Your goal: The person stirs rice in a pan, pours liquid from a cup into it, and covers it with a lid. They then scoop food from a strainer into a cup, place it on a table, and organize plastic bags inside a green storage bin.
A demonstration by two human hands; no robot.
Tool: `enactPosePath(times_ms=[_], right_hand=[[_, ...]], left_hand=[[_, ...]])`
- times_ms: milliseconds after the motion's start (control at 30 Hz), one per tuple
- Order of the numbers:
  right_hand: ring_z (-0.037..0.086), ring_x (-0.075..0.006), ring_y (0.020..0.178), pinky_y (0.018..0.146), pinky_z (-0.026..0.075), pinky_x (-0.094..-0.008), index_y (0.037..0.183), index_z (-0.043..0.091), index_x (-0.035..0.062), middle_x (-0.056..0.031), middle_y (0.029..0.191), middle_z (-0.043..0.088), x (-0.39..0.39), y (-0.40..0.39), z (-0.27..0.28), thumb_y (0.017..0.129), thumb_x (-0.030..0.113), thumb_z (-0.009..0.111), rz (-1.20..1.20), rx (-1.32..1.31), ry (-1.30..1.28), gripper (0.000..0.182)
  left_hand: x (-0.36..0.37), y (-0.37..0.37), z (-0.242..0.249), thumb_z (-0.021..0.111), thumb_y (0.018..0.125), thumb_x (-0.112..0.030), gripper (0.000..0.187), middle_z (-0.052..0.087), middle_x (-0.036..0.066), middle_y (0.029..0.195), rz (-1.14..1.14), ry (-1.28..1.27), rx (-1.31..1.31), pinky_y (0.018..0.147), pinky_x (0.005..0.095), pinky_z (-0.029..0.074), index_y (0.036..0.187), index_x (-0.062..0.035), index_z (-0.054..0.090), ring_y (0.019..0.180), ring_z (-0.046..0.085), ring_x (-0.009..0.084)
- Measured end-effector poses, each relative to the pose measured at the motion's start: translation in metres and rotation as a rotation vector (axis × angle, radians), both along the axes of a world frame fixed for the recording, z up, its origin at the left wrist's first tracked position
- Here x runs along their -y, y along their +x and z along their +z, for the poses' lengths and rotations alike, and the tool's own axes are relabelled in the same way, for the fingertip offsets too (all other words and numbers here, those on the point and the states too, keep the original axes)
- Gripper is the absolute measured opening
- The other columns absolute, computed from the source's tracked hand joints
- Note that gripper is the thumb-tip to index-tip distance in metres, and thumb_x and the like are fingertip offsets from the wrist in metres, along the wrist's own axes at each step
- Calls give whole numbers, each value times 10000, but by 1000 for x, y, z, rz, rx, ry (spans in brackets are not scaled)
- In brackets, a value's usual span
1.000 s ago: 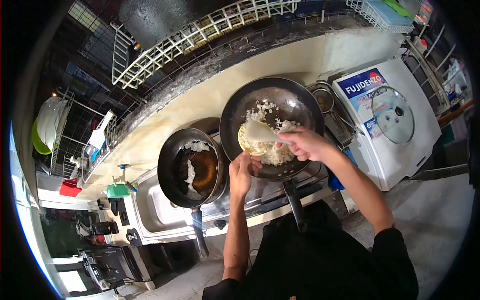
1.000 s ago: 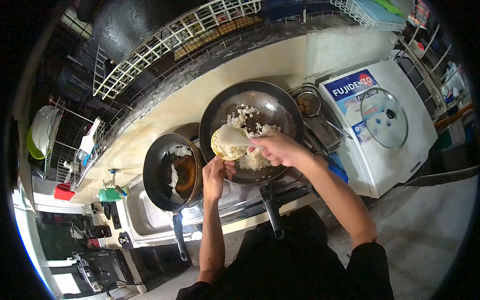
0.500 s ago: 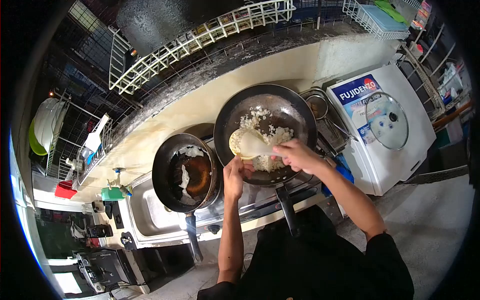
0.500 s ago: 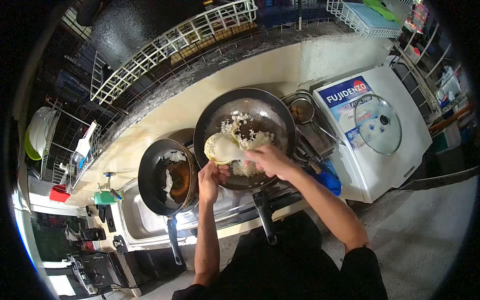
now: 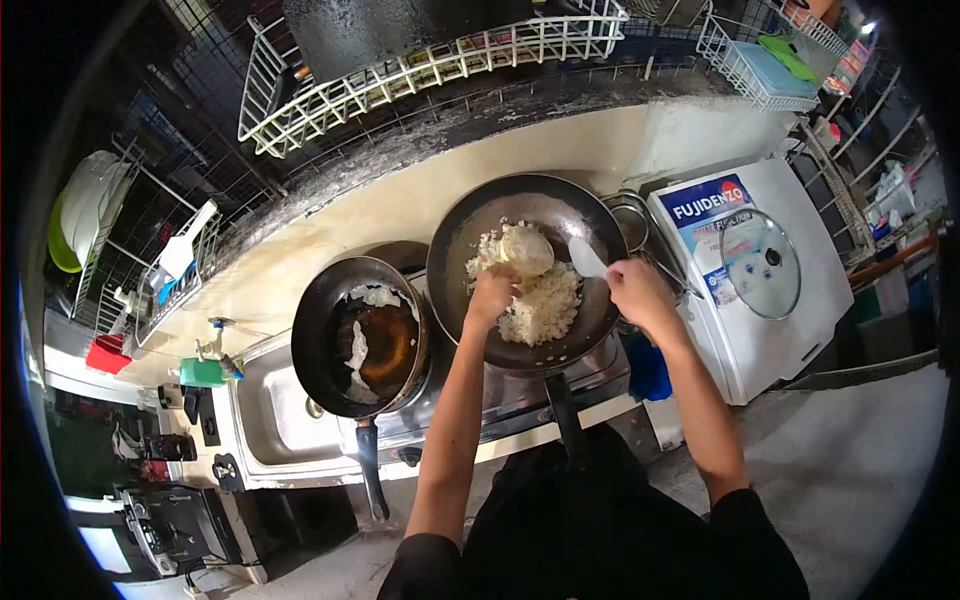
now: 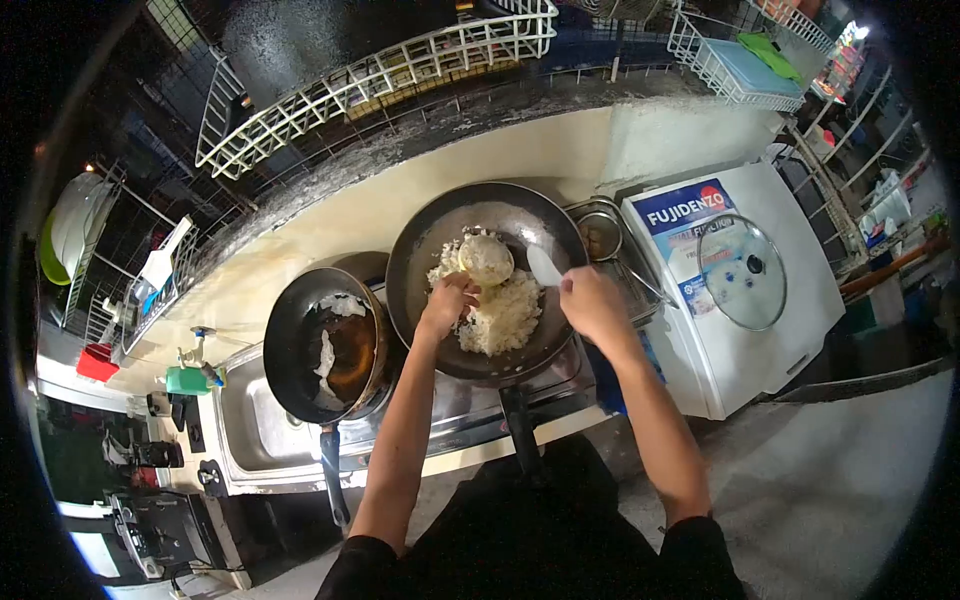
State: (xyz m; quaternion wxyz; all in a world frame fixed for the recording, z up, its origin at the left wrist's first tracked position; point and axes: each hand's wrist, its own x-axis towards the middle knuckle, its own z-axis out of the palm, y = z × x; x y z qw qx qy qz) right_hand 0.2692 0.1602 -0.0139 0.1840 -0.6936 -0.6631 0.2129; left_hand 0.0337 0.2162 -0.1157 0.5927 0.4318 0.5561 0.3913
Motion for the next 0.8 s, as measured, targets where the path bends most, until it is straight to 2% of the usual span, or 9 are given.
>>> enactPosePath(times_ms=[67,100,200,300,467,600,667,733,800], right_hand=[[615,-367,790,709,485,-452,898,653,76,-199,788,633,27,-6,9,816,183,540,-46,5,45,176],[615,-367,790,709,485,-452,898,653,76,-199,788,633,40,-9,10,816,183,540,-59,9,40,176],[626,-348,752,678,498,-442,860,646,86,-162,756,637,70,-19,5,808,176,549,59,168,-31,142],[628,-347,751,673,502,-436,918,644,70,-168,769,635,78,-28,-7,812,197,571,155,246,-67,181],[618,-315,676,670,490,-391,1152,589,77,-173,827,646,126,-4,11,849,238,582,-76,89,106,344],[630,-337,758,687,485,-398,1118,586,19,-200,793,639,240,33,3,870,297,561,-548,-396,-36,374],[612,-387,845,741,486,-442,1088,606,60,-218,903,635,318,36,-50,871,327,547,-641,-346,-48,350],[605,-393,884,776,484,-467,1033,621,41,-219,938,635,398,24,-81,869,372,527,-672,-250,-425,381],[606,-353,957,812,486,-451,1002,640,35,-191,1032,630,478,-9,-127,876,433,492,-782,-238,-674,443]], left_hand=[[-5,-6,-5,406,877,-233,346,627,184,806,-100,148,-191,533,303,467,956,76,541,638,627,225],[-2,-3,12,423,905,-258,334,604,143,732,-19,-2,-96,412,264,379,1008,52,493,477,518,143],[-1,-4,9,435,898,-240,324,602,139,677,45,42,-191,413,272,391,1008,60,490,468,518,144],[-1,-8,-21,502,885,-245,319,629,189,736,189,268,-634,592,386,493,1034,37,490,660,635,314],[51,-1,76,521,880,-253,279,620,205,750,161,432,-829,662,394,483,978,7,534,712,636,351],[162,86,187,578,877,-289,283,593,142,652,-546,494,-518,548,359,451,872,-5,577,561,569,296],[230,129,196,577,876,-298,271,587,134,653,-1107,358,-408,549,360,450,897,-28,579,567,572,291],[295,160,162,579,876,-313,262,602,86,672,-1651,432,-275,559,304,443,907,-53,599,587,579,171],[360,173,148,584,872,-329,285,620,116,720,-1974,494,-323,597,323,466,902,-46,593,646,621,222]])
